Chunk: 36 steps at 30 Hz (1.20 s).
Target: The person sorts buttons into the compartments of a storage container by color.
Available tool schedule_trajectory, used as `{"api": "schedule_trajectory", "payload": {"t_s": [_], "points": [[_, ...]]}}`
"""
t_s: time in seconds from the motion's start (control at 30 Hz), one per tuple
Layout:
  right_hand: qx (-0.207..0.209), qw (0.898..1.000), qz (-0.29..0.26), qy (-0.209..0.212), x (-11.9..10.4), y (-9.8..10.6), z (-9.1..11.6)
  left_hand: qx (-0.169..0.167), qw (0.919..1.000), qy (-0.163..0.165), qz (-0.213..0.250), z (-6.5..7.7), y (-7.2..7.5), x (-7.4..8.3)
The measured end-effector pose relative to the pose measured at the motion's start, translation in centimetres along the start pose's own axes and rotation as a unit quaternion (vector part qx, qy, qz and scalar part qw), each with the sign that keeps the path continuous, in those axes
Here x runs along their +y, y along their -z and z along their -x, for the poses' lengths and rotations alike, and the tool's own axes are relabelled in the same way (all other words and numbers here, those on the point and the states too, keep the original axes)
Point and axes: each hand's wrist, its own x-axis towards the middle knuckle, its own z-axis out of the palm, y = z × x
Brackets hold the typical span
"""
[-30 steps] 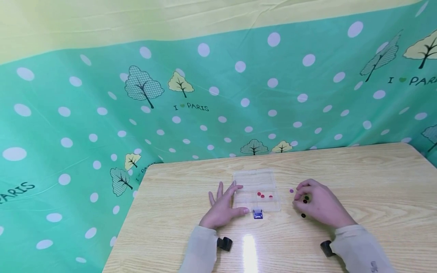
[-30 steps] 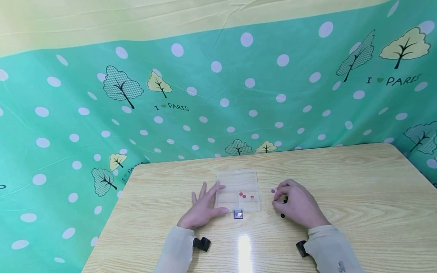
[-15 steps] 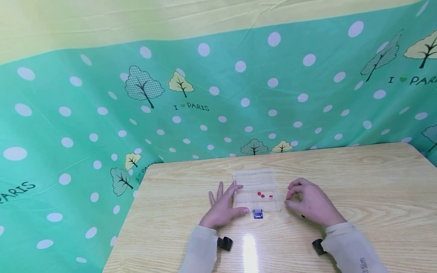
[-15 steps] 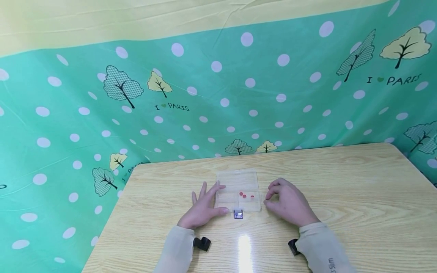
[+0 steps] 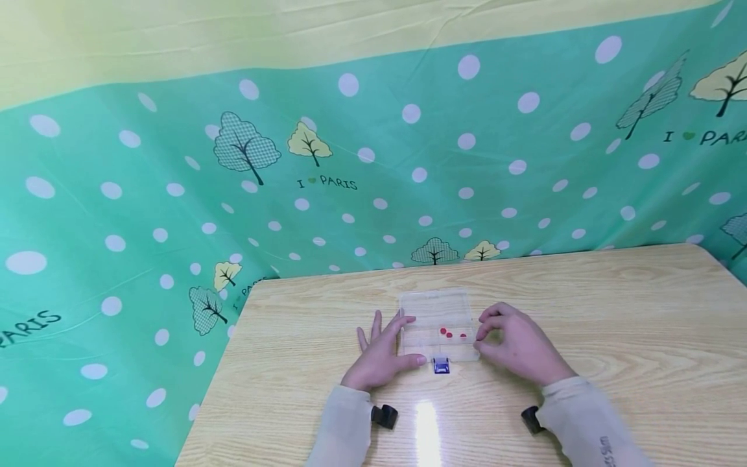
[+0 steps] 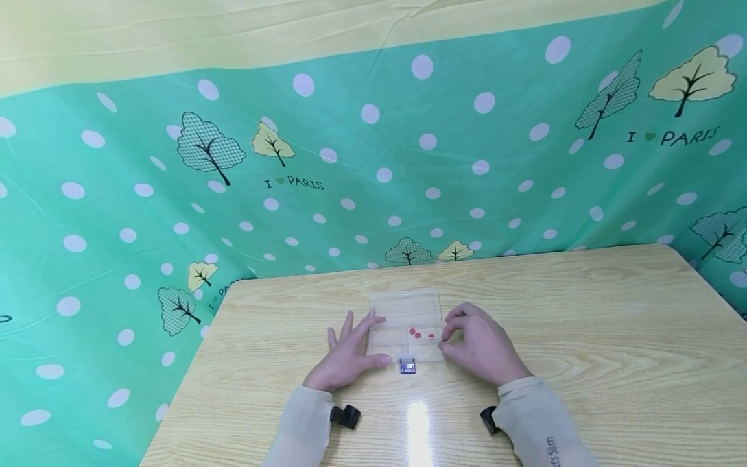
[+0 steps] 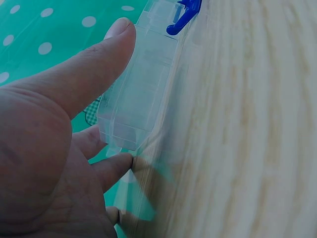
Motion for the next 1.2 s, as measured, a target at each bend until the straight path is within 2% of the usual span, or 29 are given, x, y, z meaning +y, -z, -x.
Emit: {"api": "schedule_trajectory", "payload": {"t_s": [0.27, 0.63, 1.2], "points": [[-0.008, 1.000, 0.010, 0.004, -0.4, -0.6, -0.2, 0.000, 1.0000, 0.000, -0.004, 0.0, 0.0, 0.0], [0.013, 0.999, 0.026, 0.012, -0.5, -1.3, -0.3, 0.002, 1.0000, 0.005, 0.003, -0.1, 0.0, -0.1], [0.010, 0.999, 0.039, -0.001, -0.6, -1.9, -0.3, 0.005, 1.0000, 0.002, -0.002, 0.0, -0.1, -0.1]]}}
